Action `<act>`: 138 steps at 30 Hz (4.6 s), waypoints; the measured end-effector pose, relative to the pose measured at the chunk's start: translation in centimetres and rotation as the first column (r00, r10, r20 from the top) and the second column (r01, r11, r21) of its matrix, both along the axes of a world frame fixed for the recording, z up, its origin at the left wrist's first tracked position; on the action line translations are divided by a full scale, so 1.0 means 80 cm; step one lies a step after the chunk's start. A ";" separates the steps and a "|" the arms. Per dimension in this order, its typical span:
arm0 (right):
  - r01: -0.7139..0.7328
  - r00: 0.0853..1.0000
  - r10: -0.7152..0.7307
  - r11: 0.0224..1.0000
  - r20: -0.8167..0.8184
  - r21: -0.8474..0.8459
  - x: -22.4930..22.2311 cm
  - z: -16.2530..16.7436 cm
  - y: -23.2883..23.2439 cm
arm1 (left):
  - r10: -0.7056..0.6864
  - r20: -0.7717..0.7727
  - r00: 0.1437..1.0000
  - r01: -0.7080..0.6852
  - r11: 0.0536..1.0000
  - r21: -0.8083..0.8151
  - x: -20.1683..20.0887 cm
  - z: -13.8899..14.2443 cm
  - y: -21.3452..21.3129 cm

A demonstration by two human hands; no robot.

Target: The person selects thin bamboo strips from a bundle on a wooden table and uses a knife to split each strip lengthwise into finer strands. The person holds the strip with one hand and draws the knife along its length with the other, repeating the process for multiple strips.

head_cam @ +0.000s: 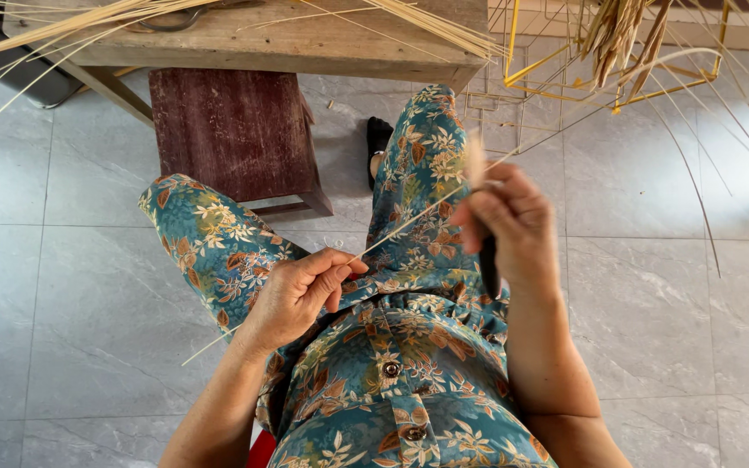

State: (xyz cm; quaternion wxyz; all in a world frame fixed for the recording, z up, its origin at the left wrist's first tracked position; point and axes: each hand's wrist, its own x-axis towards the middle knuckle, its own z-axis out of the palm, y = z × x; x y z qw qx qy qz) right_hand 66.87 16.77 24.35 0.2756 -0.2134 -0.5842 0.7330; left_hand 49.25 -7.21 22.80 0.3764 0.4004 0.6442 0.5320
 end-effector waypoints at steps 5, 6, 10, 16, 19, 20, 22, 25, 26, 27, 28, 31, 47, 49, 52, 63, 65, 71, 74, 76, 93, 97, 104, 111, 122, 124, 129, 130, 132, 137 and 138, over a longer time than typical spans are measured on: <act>0.066 0.995 -0.065 0.998 -0.077 0.018 0.002 0.002 0.003 | -0.036 -0.029 0.999 0.034 0.997 -0.072 -0.001 -0.002 0.005; -0.007 1.000 0.006 1.000 0.019 0.028 -0.001 0.001 -0.006 | -0.038 -0.028 0.999 0.036 0.997 -0.063 0.000 -0.002 0.008; -0.245 0.945 0.227 0.968 0.236 0.052 -0.019 -0.008 -0.044 | -0.019 -0.056 0.998 0.015 0.998 -0.063 0.007 0.001 0.014; -0.126 0.980 0.116 0.990 0.162 0.056 -0.019 0.002 -0.028 | 0.041 -0.092 0.995 -0.043 0.999 -0.022 0.000 0.004 0.008; -0.180 0.967 0.168 0.982 0.190 0.052 -0.023 -0.003 -0.034 | 0.040 -0.098 0.994 -0.044 0.999 -0.031 0.000 0.003 0.010; -0.215 0.955 0.200 0.976 0.217 0.046 -0.026 -0.007 -0.040 | 0.039 -0.105 0.994 -0.043 0.998 -0.036 0.001 0.002 0.010; -0.268 0.946 0.248 0.961 0.207 0.072 -0.030 -0.014 -0.051 | 0.029 -0.085 0.996 -0.034 0.998 -0.054 0.001 0.002 0.010; -0.258 0.950 0.245 0.965 0.192 0.042 -0.031 -0.018 -0.048 | 0.014 -0.029 0.999 -0.015 0.999 -0.033 0.000 0.003 0.005; -0.238 0.955 0.230 0.971 0.188 0.024 -0.030 -0.017 -0.042 | 0.006 -0.008 1.000 -0.006 1.000 -0.014 -0.002 0.003 0.003; -0.174 0.970 0.167 0.984 0.175 0.029 -0.026 -0.015 -0.036 | 0.005 -0.020 1.000 -0.005 1.000 -0.016 -0.003 0.004 0.002; -0.110 0.981 0.103 0.993 0.164 0.033 -0.020 -0.012 -0.028 | 0.004 -0.031 1.000 -0.004 1.000 -0.018 -0.005 0.004 0.000; -0.031 1.000 0.031 0.999 0.001 -0.022 -0.009 -0.004 -0.006 | 0.007 -0.034 0.999 -0.007 1.000 -0.016 -0.006 0.002 -0.002; 0.107 0.991 -0.104 0.994 -0.080 0.038 0.005 -0.025 0.018 | -0.014 -0.171 0.985 0.007 0.999 -0.040 -0.006 0.002 -0.005; 0.151 0.984 -0.151 0.989 -0.094 -0.012 0.025 -0.024 0.033 | -0.033 -0.117 0.993 0.029 0.999 -0.044 -0.004 -0.003 -0.011; 0.116 0.982 -0.121 0.993 -0.146 -0.037 0.028 -0.024 0.034 | -0.029 -0.047 0.998 0.027 0.999 -0.038 -0.003 -0.008 -0.003; -0.151 0.980 0.153 0.988 0.127 -0.019 -0.020 -0.021 -0.033 | 0.049 -0.025 0.998 -0.049 0.999 -0.006 0.001 -0.015 0.001; -0.165 0.982 0.166 0.986 0.094 -0.018 -0.018 -0.018 -0.032 | 0.049 -0.017 0.999 -0.049 0.999 0.008 -0.002 -0.020 -0.001; -0.347 0.920 0.327 0.936 0.217 0.061 -0.034 -0.036 -0.062 | 0.031 0.049 0.998 -0.031 0.999 -0.007 0.002 -0.027 0.001; -0.286 0.947 0.283 0.958 0.155 -0.003 -0.028 -0.038 -0.048 | 0.044 0.016 0.999 -0.043 0.999 -0.025 0.000 -0.024 -0.002; -0.216 0.974 0.217 0.976 0.059 -0.014 -0.020 -0.036 -0.028 | 0.028 -0.004 1.000 -0.028 1.000 -0.004 -0.004 -0.022 -0.007; -0.350 0.898 0.358 0.933 0.255 -0.081 -0.037 -0.035 -0.062 | 0.032 -0.043 0.999 -0.035 0.997 -0.068 -0.005 -0.003 0.001; -0.128 0.990 0.129 0.991 0.056 -0.031 -0.024 -0.027 -0.025 | 0.016 -0.021 1.000 -0.016 1.000 -0.016 -0.007 -0.001 -0.001; -0.176 0.963 0.169 0.984 0.208 0.017 -0.025 -0.019 -0.040 | -0.020 -0.011 1.000 0.019 0.997 -0.075 -0.007 0.000 0.002; -0.290 0.933 0.286 0.957 0.220 -0.011 -0.039 -0.016 -0.053 | 0.035 -0.072 0.997 -0.033 0.999 0.033 -0.009 0.005 -0.004; -0.230 0.958 0.236 0.972 0.161 -0.052 -0.038 -0.026 -0.047 | 0.057 -0.088 0.994 -0.057 0.998 0.004 -0.010 0.000 -0.005; -0.108 0.991 0.112 0.993 0.078 -0.057 -0.027 -0.021 -0.026 | 0.056 -0.093 0.994 -0.056 0.998 0.006 -0.014 0.001 -0.007; -0.083 0.996 0.081 0.994 -0.033 -0.068 -0.020 -0.010 -0.009 | 0.026 -0.050 0.998 -0.025 1.000 0.003 -0.011 -0.002 0.001; -0.091 0.996 0.091 0.994 -0.012 -0.056 -0.022 -0.009 -0.014 | 0.022 -0.039 0.999 -0.022 1.000 0.010 -0.010 -0.003 0.003; -0.218 0.946 0.211 0.976 0.245 -0.002 -0.029 -0.014 -0.039 | 0.017 -0.053 0.998 -0.017 1.000 0.001 -0.007 -0.003 0.005; -0.396 0.876 0.407 0.913 0.260 -0.095 -0.043 -0.020 -0.062 | 0.035 -0.080 0.996 -0.036 0.999 -0.015 -0.007 0.000 0.004; -0.334 0.902 0.350 0.937 0.253 -0.105 -0.043 -0.019 -0.058 | 0.050 -0.086 0.995 -0.051 0.999 -0.012 -0.007 0.001 0.003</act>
